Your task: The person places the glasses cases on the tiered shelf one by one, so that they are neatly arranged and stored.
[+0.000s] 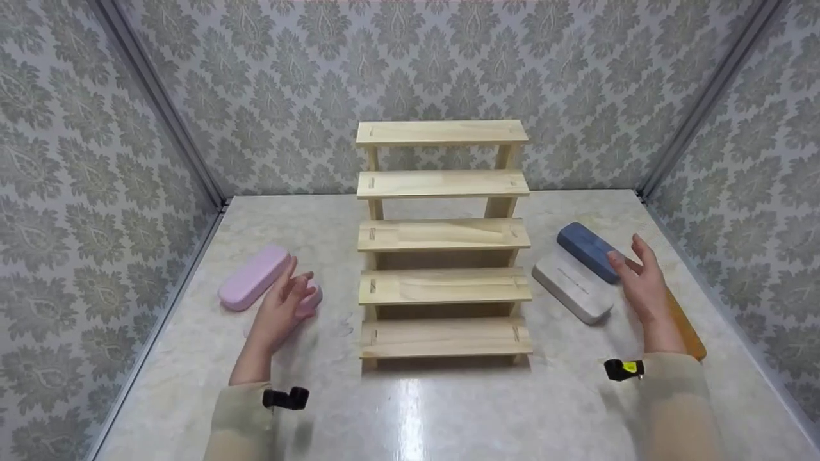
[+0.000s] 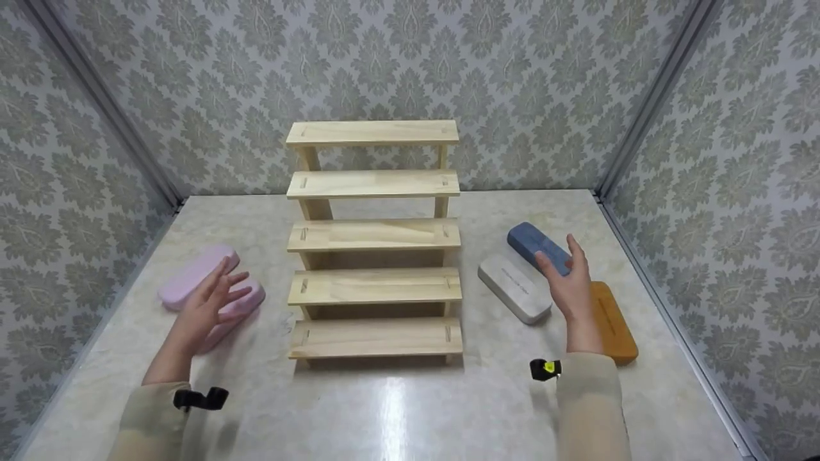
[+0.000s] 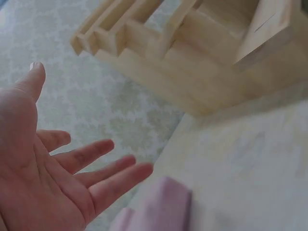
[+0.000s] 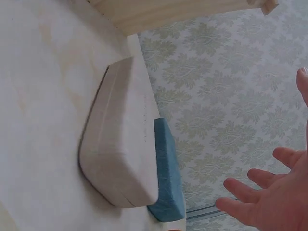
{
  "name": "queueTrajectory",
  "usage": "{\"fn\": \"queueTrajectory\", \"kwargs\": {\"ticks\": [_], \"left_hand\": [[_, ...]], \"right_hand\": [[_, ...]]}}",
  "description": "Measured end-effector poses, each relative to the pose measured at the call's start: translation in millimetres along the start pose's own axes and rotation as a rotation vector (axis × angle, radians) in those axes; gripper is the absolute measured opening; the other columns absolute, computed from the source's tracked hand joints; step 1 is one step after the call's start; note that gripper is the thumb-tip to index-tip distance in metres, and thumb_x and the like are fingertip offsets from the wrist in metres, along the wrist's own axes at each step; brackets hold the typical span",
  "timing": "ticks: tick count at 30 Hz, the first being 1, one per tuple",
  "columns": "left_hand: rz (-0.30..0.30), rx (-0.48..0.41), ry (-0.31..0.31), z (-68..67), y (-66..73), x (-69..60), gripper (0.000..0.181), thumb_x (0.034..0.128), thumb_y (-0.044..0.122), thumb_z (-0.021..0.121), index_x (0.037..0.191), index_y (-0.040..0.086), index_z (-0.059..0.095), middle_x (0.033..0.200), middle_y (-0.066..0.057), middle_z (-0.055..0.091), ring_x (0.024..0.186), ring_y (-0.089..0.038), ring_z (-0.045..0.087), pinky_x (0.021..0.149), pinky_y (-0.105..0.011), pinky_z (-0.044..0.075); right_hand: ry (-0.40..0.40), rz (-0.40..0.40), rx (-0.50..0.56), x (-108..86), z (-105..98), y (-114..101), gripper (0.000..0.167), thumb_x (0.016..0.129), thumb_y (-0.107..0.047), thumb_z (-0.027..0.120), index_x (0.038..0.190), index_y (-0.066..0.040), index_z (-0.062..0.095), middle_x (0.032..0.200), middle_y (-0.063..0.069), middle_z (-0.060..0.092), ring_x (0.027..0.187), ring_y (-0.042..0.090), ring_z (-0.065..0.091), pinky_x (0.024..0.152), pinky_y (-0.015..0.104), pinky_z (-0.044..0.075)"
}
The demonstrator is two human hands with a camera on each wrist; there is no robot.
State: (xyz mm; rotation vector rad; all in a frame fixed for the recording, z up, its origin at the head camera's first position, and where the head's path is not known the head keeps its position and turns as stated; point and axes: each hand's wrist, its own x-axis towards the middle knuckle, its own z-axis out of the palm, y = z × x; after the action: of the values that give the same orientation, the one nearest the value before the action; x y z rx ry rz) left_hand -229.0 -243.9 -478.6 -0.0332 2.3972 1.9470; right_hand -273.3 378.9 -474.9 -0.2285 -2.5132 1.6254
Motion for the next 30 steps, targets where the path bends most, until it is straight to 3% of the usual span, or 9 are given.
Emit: {"fn": "queueTrajectory", "kwargs": {"ticks": [5,11,18,23,30], "left_hand": [[-0.044,-0.222,-0.028,31.3,-24.1,-5.9,0.058,0.112,0.037,0.039,0.163,0.012,0.028,0.158,-0.025,0.044,0.139,-0.043,0.052,0.094,-0.046,0.061],[-0.048,-0.422,-0.017,60.8,-52.1,-9.0,0.057,0.111,0.033,0.045,0.159,0.003,0.034,0.152,-0.03,0.047,0.129,-0.04,0.062,0.089,-0.046,0.063],[-0.117,-0.465,0.018,79.5,-71.3,-13.2,0.059,0.1037,0.016,0.061,0.157,0.005,0.039,0.144,-0.023,0.056,0.107,-0.017,0.071,0.08,-0.033,0.063],[-0.131,-0.5,0.012,84.2,-75.4,-14.9,0.065,0.0975,0.008,0.068,0.156,0.008,0.041,0.141,-0.02,0.059,0.104,-0.017,0.071,0.08,-0.035,0.063],[-0.138,-0.471,-0.015,89.0,-79.0,-20.1,0.067,0.0925,0.0,0.072,0.153,0.006,0.045,0.13,-0.013,0.062,0.107,-0.016,0.066,0.086,-0.033,0.061]], "right_hand": [[-0.003,0.028,0.063,-10.0,14,14,0.085,0.104,-0.039,0.057,0.167,-0.019,0.003,0.174,0.014,0.005,0.157,0.042,0.019,0.124,0.061,0.029],[0.004,0.047,0.093,-20.4,26,31,0.092,0.1,-0.033,0.068,0.167,-0.013,0.007,0.173,0.016,0.012,0.157,0.041,0.021,0.124,0.062,0.029],[0.009,0.109,0.03,-29.5,33,48,0.104,0.092,-0.036,0.078,0.167,-0.015,0.01,0.171,0.019,0.019,0.156,0.042,0.023,0.126,0.059,0.026],[-0.003,0.129,-0.006,-32.8,36,58,0.108,0.089,-0.033,0.082,0.167,-0.016,0.009,0.17,0.021,0.021,0.154,0.043,0.026,0.127,0.055,0.025],[-0.032,0.127,-0.048,-33.5,39,65,0.109,0.088,-0.024,0.083,0.167,-0.014,0.008,0.169,0.024,0.021,0.151,0.039,0.03,0.127,0.052,0.027]]}}
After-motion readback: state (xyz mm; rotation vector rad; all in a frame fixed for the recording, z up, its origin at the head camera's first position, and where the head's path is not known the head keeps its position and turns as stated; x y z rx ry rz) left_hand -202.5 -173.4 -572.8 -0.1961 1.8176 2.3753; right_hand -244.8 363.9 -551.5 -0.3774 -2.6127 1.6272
